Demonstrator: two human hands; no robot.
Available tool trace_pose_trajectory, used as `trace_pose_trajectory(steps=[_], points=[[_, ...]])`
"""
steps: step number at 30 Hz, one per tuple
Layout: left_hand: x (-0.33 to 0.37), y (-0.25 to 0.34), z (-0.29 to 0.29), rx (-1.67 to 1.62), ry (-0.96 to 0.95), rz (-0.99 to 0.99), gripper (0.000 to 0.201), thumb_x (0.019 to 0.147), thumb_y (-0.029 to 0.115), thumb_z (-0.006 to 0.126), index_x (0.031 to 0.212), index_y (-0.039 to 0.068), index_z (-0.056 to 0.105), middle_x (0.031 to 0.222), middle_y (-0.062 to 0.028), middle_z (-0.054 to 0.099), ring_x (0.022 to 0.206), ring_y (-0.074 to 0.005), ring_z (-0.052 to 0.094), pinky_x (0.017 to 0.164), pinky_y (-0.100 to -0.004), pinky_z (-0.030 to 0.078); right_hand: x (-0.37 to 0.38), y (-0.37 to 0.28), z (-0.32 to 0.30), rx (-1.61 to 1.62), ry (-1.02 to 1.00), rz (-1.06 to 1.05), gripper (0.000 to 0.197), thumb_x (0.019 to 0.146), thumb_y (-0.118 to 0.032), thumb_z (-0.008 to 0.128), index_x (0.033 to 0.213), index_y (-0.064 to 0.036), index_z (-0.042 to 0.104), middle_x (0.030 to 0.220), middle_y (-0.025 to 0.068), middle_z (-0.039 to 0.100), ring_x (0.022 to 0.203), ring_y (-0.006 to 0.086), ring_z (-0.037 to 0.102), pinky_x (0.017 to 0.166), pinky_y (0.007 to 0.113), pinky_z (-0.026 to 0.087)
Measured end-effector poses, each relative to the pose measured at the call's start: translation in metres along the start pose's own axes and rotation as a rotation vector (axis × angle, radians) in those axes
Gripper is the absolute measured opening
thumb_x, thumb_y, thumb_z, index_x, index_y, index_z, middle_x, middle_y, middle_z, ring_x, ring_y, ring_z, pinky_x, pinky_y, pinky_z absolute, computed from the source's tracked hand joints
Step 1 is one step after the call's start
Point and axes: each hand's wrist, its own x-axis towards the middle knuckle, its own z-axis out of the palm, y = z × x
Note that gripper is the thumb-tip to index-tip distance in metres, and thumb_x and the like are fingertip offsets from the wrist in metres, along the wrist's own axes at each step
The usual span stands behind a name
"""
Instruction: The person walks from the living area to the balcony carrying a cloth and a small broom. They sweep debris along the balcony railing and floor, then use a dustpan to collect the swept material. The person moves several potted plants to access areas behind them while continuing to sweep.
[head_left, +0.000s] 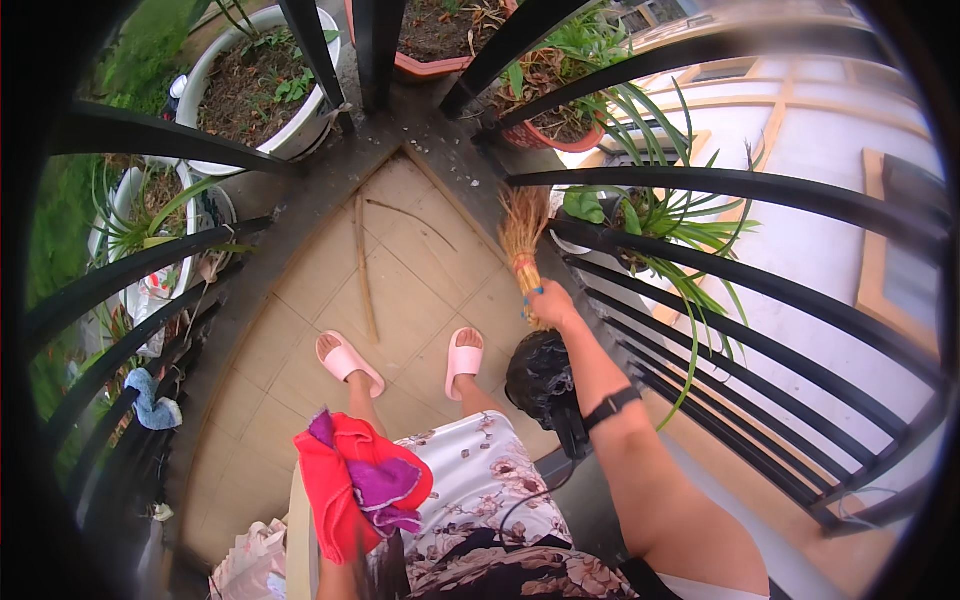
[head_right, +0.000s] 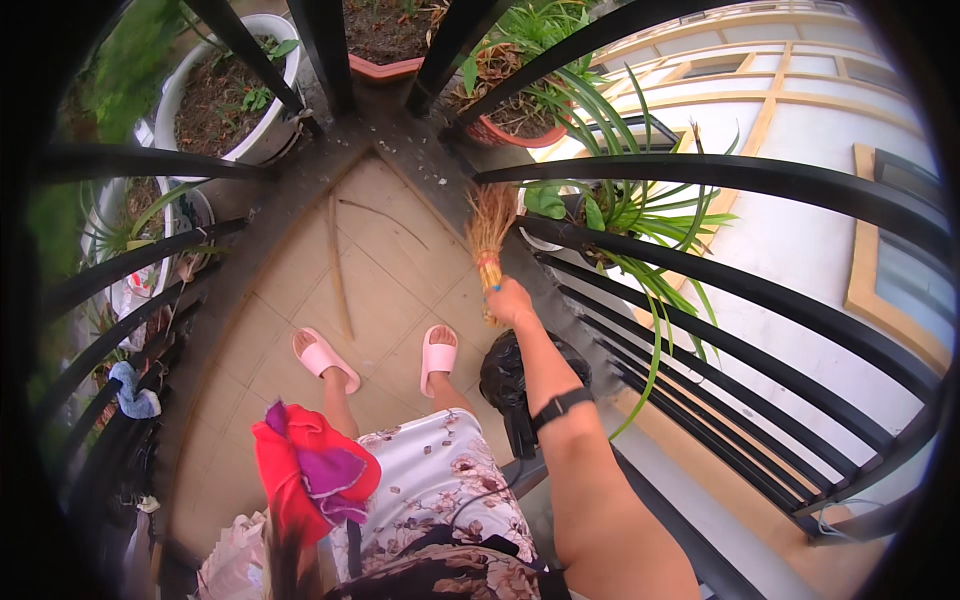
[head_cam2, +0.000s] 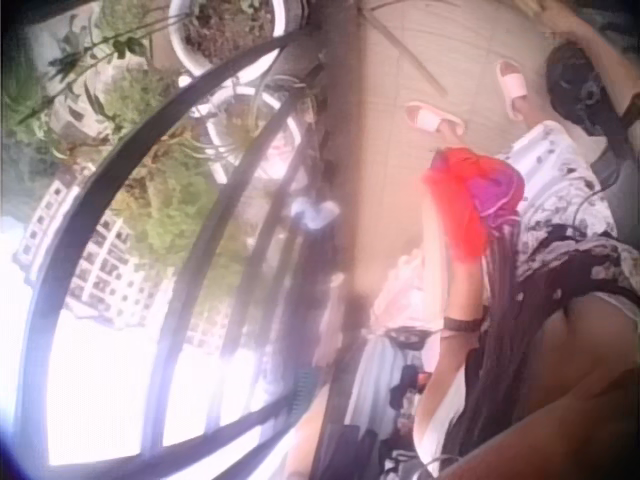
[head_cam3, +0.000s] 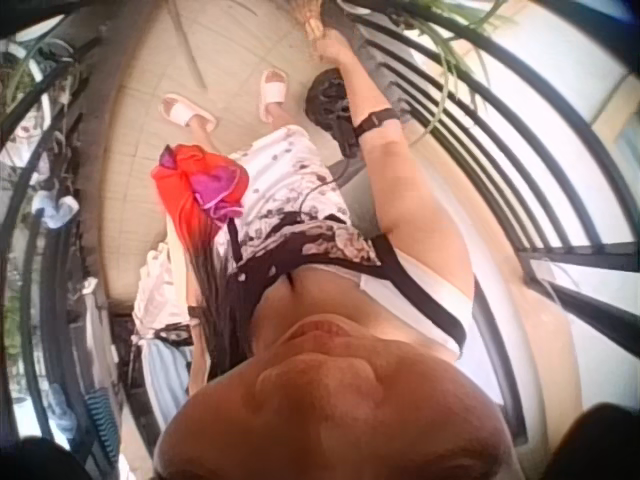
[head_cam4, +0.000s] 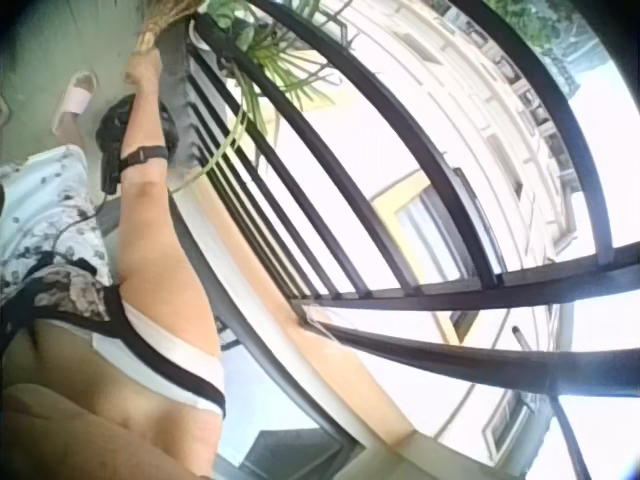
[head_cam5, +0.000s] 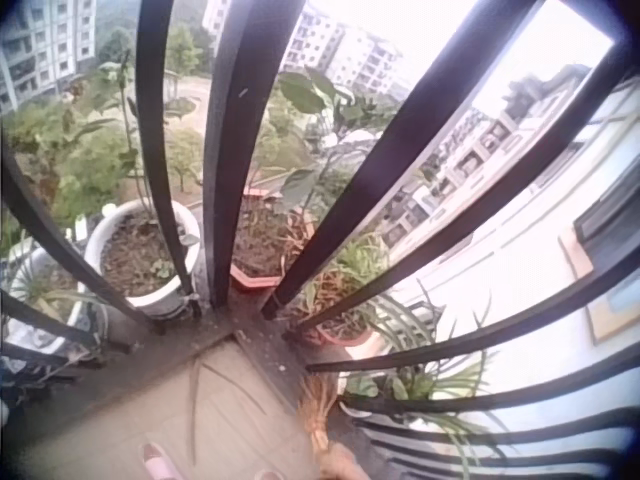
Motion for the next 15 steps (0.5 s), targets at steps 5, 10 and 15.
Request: trace_pose_trajectory(steps=[5,10,15], points=[[0.0,0.0,0.001,0.012,-0.004,-0.004,0.032,0.093,0.033,0.058,0.112,0.007,0.057,0.091,0.0,0.061,0.078,-0.0131,0.059,0.067,-0.0291,0.051,-0.036,0.014,-0.014,0.157,0.115,-0.048,0.049,0.082,-0.028,0.056,0.121,0.0014,0.052,0.099,0.0289,0.063,0.099,0.0429,0.06,0.086,0.047,0.046],[0.004,-0.002,0.001,0.017,-0.02,-0.008,0.032,0.093,0.033,0.058,0.112,0.007,0.057,0.091,0.0,0.061,0.078,-0.0131,0.059,0.067,-0.0291,0.051,0.004,0.0,-0.005,0.013,0.203,0.086,0.038,0.083,-0.027,0.055,0.108,0.0008,0.058,0.098,0.0271,0.065,0.092,0.043,0.062,0.081,0.046,0.049],[0.007,-0.001,0.001,0.026,-0.03,-0.01,0.032,0.093,0.032,0.058,0.112,0.007,0.057,0.091,0.0,0.061,0.078,-0.0131,0.059,0.067,-0.029,0.051,-0.014,0.046,0.051,0.26,-0.251,0.054,0.041,0.082,-0.027,0.057,0.114,-0.001,0.06,0.092,0.021,0.067,0.085,0.0309,0.066,0.078,0.04,0.05]])
